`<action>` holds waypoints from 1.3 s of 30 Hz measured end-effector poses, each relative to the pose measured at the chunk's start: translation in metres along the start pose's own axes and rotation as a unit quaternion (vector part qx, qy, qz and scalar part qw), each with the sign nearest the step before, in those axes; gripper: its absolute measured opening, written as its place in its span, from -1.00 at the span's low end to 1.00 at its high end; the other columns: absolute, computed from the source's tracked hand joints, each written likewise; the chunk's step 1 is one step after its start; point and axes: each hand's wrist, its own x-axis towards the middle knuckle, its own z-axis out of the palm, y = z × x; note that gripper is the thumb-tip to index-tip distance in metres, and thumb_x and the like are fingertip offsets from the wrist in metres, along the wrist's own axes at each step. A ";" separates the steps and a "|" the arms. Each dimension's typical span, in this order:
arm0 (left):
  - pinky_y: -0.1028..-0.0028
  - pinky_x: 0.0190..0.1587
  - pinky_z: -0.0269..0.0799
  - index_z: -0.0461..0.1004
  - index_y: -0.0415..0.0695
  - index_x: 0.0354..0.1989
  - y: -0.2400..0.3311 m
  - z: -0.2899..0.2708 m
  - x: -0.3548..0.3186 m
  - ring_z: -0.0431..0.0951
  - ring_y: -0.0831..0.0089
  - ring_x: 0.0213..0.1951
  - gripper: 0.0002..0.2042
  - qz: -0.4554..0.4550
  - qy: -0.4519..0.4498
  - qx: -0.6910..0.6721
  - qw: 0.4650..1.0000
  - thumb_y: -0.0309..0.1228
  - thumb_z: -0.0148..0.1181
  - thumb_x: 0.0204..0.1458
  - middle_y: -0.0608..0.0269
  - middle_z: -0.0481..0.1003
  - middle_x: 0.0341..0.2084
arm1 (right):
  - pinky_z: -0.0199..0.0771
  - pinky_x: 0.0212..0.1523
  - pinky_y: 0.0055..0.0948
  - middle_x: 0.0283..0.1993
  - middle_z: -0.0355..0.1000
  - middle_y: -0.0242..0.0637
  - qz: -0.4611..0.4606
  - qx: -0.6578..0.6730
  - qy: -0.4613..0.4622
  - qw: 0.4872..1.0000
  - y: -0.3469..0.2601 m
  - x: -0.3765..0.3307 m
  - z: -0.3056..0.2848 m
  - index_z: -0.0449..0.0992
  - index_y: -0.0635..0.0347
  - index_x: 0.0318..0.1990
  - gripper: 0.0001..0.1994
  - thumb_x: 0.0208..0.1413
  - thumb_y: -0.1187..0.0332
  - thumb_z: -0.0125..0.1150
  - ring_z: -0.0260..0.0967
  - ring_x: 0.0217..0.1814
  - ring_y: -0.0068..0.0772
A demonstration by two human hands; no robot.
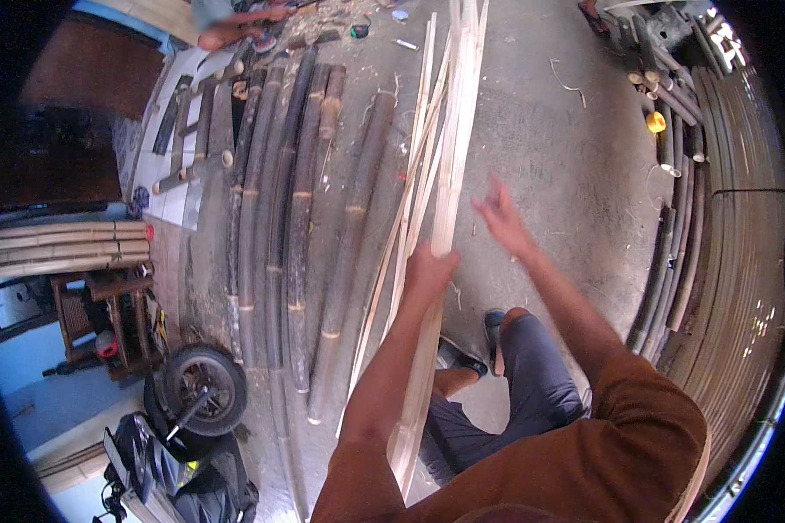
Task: The person unties a bundle of bamboo strips, selects several strips, and aligns them on the floor. They bend and straighten the strips to check flexibility and then arrange them in a parallel stack.
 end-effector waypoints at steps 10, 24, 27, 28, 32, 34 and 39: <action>0.41 -0.47 0.46 0.49 -0.35 -0.38 -0.038 0.076 0.141 0.53 0.43 -0.57 -0.57 0.083 -0.104 -0.048 0.990 -0.13 0.37 -0.05 0.19 0.51 -0.57 | 0.45 0.04 -0.25 -0.16 0.50 -0.22 0.334 0.580 -0.248 0.700 0.075 -0.143 0.122 0.35 0.16 0.08 -0.50 0.24 -0.08 0.01 0.45 -0.10 -0.29; 0.23 0.14 0.34 -0.23 -0.32 0.40 -0.138 -0.007 0.008 0.46 0.13 0.05 0.04 -0.014 -0.083 0.031 0.996 0.10 0.27 -0.01 -0.19 0.36 0.09 | 0.38 0.13 -0.31 0.03 0.45 -0.22 0.293 0.432 -0.323 0.790 0.129 -0.116 0.161 0.41 0.10 -0.04 -0.55 0.26 -0.11 -0.03 0.39 0.08 -0.29; 0.30 -0.02 0.43 -0.31 -0.26 0.41 -0.175 0.014 0.005 0.52 0.20 -0.10 0.07 0.063 -0.060 0.092 0.992 0.02 0.34 -0.04 -0.16 0.40 0.01 | 0.42 -0.10 -0.31 0.24 0.25 -0.05 0.138 0.349 -0.305 0.875 0.186 -0.093 0.192 0.33 0.08 0.11 -0.40 0.22 -0.25 -0.11 0.30 -0.15 -0.36; 0.32 -0.07 0.46 -0.34 -0.24 0.41 -0.180 0.011 -0.013 0.53 0.22 -0.15 0.08 0.008 -0.071 0.045 0.996 -0.01 0.36 -0.05 -0.15 0.41 -0.02 | 0.43 -0.24 -0.32 0.21 0.26 0.03 0.210 0.324 -0.314 0.867 0.157 -0.102 0.189 0.31 0.09 0.13 -0.38 0.21 -0.26 -0.11 0.27 -0.33 -0.39; 0.45 -0.37 0.47 0.11 -0.21 0.27 -0.193 0.006 -0.024 0.52 0.44 -0.39 -0.23 -0.052 -0.145 -0.045 0.987 -0.20 0.41 -0.05 0.17 0.50 -0.26 | 0.42 -0.04 -0.45 0.31 0.17 0.06 0.309 0.318 -0.350 0.825 0.141 -0.112 0.191 0.33 0.19 0.15 -0.32 0.18 -0.26 -0.04 0.37 -0.03 -0.36; 0.45 -0.40 0.44 0.37 -0.22 0.09 -0.201 -0.001 -0.013 0.49 0.51 -0.42 -0.45 -0.105 -0.216 -0.057 0.969 -0.24 0.40 -0.04 0.28 0.51 -0.35 | 0.46 -0.11 -0.49 0.15 0.30 -0.02 0.287 0.169 -0.450 0.829 0.147 -0.103 0.171 0.34 0.20 0.14 -0.33 0.18 -0.24 -0.01 0.40 -0.11 -0.41; 0.45 -0.42 0.42 0.49 -0.23 -0.15 -0.190 0.002 -0.013 0.48 0.52 -0.44 -0.67 -0.089 -0.168 -0.012 0.982 -0.32 0.37 -0.02 0.28 0.51 -0.44 | 0.54 -0.08 -0.39 -0.06 0.45 -0.12 0.194 0.237 -0.392 0.868 0.159 -0.072 0.065 0.36 0.20 0.12 -0.47 0.25 -0.08 0.00 0.46 -0.14 -0.39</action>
